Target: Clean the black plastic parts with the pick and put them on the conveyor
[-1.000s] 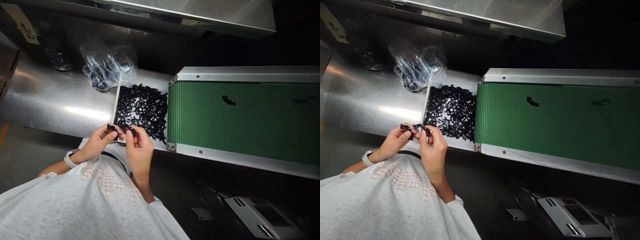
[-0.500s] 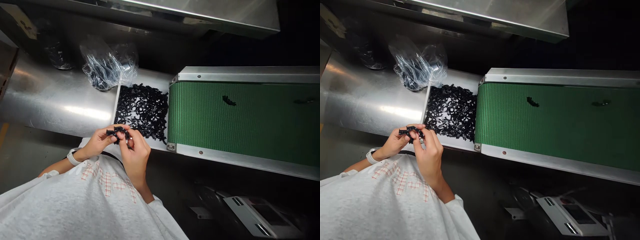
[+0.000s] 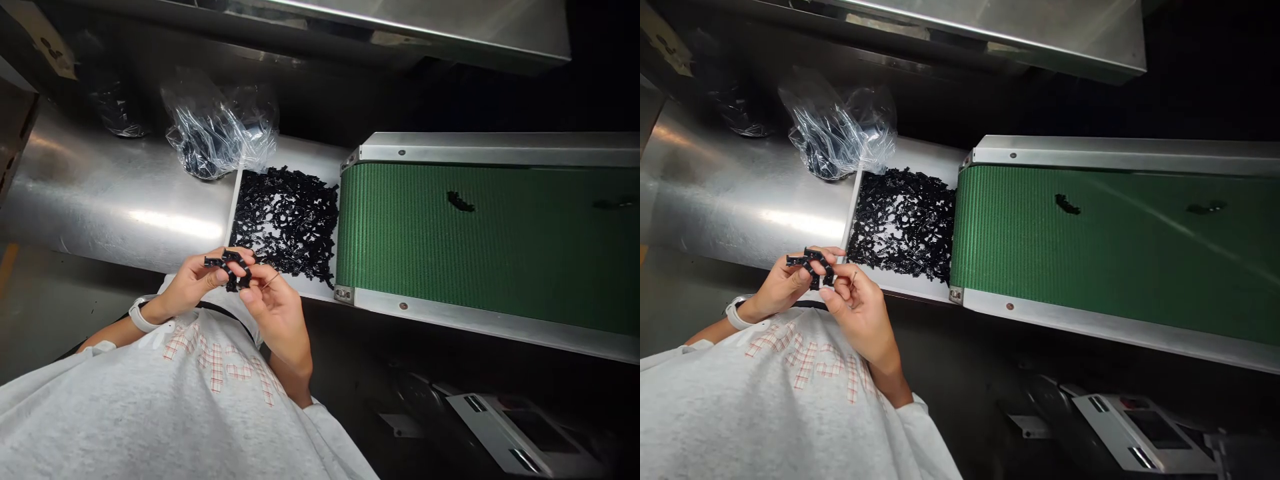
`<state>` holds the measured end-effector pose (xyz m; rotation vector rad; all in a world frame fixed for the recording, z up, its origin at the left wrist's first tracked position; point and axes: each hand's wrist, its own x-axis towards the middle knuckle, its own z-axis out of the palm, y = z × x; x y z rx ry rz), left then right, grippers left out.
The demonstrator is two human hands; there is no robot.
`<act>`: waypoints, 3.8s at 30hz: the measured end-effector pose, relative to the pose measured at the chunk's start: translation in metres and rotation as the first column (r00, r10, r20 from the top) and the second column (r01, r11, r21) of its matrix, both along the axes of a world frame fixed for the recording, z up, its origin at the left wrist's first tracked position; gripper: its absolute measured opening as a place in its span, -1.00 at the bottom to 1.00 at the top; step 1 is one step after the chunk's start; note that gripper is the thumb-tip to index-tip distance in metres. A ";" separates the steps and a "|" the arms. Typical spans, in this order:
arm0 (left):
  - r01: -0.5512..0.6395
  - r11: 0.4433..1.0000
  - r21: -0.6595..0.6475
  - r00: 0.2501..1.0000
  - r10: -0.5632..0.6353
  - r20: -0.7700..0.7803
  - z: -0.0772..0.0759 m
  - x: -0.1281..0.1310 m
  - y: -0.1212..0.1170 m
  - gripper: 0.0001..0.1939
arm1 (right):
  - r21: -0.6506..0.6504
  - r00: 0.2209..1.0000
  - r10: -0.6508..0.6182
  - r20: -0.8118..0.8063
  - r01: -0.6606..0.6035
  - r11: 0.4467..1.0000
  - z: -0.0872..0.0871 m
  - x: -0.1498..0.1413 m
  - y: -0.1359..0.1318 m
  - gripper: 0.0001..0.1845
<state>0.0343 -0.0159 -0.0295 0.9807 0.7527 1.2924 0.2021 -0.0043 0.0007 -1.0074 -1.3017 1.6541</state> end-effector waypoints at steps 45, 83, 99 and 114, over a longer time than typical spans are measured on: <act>-0.016 0.990 -0.138 0.998 0.007 -0.063 -0.007 -0.003 0.005 -0.67 | -0.275 0.981 0.053 -0.187 -0.104 0.956 -0.012 -0.015 0.003 -0.54; -0.230 0.973 0.031 0.944 0.231 -0.237 -0.011 0.013 0.006 -0.64 | -0.060 0.951 -0.275 0.142 0.285 0.957 -0.025 -0.046 -0.007 -0.45; -0.267 0.960 -0.086 0.918 0.226 -0.326 0.009 0.002 0.006 -0.55 | 0.177 0.881 -0.399 0.252 0.364 0.915 -0.035 -0.038 -0.004 -0.54; -0.297 0.947 -0.119 0.900 0.236 -0.368 0.011 0.000 0.003 -0.49 | 0.077 0.898 -0.401 0.181 0.394 0.916 -0.036 -0.038 0.000 -0.41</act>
